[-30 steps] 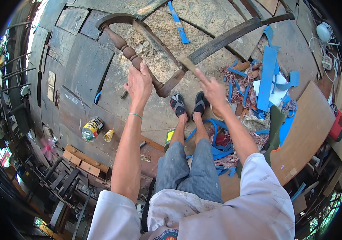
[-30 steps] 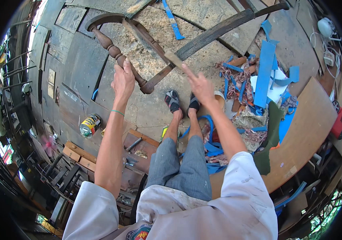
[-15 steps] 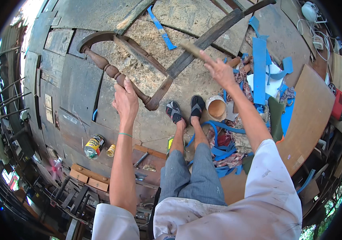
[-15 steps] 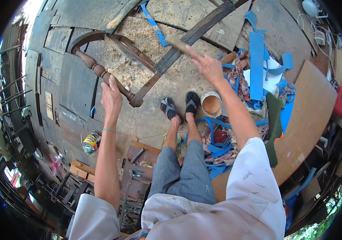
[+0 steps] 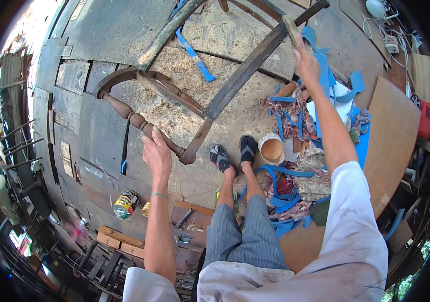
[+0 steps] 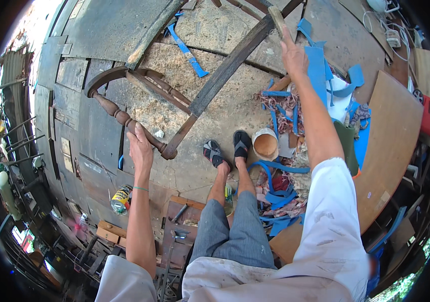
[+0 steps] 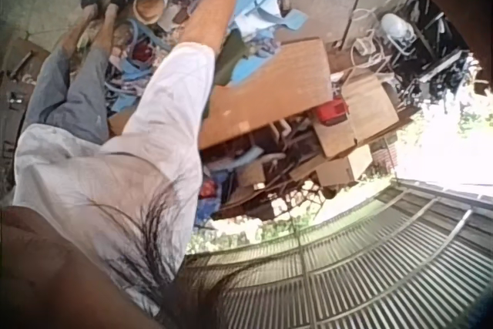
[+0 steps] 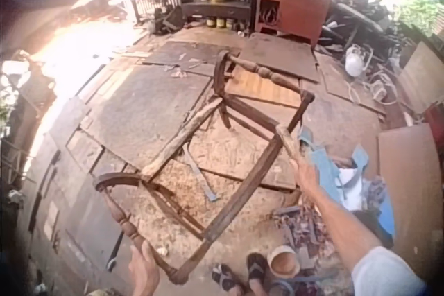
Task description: Sanding and applying varnish/finish to a wooden chair frame.
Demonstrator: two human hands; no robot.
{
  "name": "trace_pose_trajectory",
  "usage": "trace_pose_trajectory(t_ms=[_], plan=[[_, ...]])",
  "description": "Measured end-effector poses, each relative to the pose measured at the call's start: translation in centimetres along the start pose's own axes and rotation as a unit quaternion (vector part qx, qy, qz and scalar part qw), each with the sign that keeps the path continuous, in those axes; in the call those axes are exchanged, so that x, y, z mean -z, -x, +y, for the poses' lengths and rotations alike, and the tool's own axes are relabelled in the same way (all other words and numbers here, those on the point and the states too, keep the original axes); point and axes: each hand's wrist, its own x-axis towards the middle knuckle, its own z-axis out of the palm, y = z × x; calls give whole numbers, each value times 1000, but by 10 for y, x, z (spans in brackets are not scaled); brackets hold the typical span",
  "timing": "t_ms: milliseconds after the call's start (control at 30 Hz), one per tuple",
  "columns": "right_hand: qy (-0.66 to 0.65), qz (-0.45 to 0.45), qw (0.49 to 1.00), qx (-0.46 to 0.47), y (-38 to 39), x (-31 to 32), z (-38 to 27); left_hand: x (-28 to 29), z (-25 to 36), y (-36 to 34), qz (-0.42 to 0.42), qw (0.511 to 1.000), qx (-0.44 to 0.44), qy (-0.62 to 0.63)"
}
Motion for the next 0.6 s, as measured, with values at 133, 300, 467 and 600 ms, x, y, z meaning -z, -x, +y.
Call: trace_pose_trajectory(t_ms=[133,300,467,600], plan=[[-55,-30,997,39,106,-20,-63,0,1,2,9,1000,-23,-18],[-72,-172,976,110,115,13,-69,1,4,2,20,999,-32,-31],[-164,-179,954,177,92,32,-105,0,8,7,23,999,-33,-12],[-48,-328,866,374,62,29,-166,-4,11,9,39,999,-31,-20]])
